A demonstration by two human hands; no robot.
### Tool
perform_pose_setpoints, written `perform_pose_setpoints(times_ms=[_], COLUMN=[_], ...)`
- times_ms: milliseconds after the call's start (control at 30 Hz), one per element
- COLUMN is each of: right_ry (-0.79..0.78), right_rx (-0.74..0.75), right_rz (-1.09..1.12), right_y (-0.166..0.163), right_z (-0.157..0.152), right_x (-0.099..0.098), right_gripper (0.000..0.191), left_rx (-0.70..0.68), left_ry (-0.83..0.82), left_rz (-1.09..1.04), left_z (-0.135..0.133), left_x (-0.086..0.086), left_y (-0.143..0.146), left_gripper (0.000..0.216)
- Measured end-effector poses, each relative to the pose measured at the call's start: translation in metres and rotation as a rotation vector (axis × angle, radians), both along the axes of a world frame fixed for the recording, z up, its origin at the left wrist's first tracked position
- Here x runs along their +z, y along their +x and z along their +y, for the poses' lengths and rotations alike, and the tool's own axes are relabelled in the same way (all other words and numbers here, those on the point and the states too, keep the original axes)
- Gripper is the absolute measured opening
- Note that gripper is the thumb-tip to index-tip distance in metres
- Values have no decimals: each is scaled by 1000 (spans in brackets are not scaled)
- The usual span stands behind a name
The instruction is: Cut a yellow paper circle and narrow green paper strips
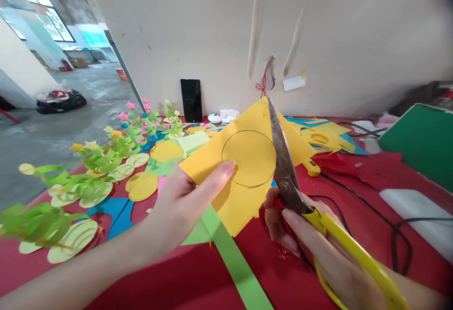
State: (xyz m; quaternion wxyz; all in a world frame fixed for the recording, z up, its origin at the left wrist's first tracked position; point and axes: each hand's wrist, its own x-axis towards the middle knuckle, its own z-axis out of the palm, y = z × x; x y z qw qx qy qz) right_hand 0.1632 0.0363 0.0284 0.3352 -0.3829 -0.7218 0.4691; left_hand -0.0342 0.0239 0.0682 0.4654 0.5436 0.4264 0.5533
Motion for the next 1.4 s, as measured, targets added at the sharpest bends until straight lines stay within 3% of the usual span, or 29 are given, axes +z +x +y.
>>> perform_pose_setpoints(times_ms=[133, 400, 633, 800, 1033, 1233, 1400], right_ry=[15, -120, -128, -104, -107, -112, -123], right_rx=[3, 37, 33, 35, -28, -8, 15], right_rz=[-63, 22, 91, 115, 73, 137, 51], right_y=[0, 0, 1, -3, -5, -5, -3], right_z=[0, -3, -5, -2, -4, -3, -2], right_x=[4, 6, -6, -2, -1, -2, 2], right_gripper=[22, 20, 19, 20, 23, 17, 18], left_rx=[31, 105, -3, -71, -95, -101, -93], left_ry=[-13, 43, 10, -5, -29, -26, -28], left_rz=[18, 88, 73, 39, 54, 12, 3], left_z=[0, 2, 3, 3, 2, 4, 2], left_x=[0, -3, 5, 8, 13, 18, 20], left_y=[-1, -4, -5, -4, -3, -1, -1], left_gripper=[13, 15, 12, 12, 11, 11, 13])
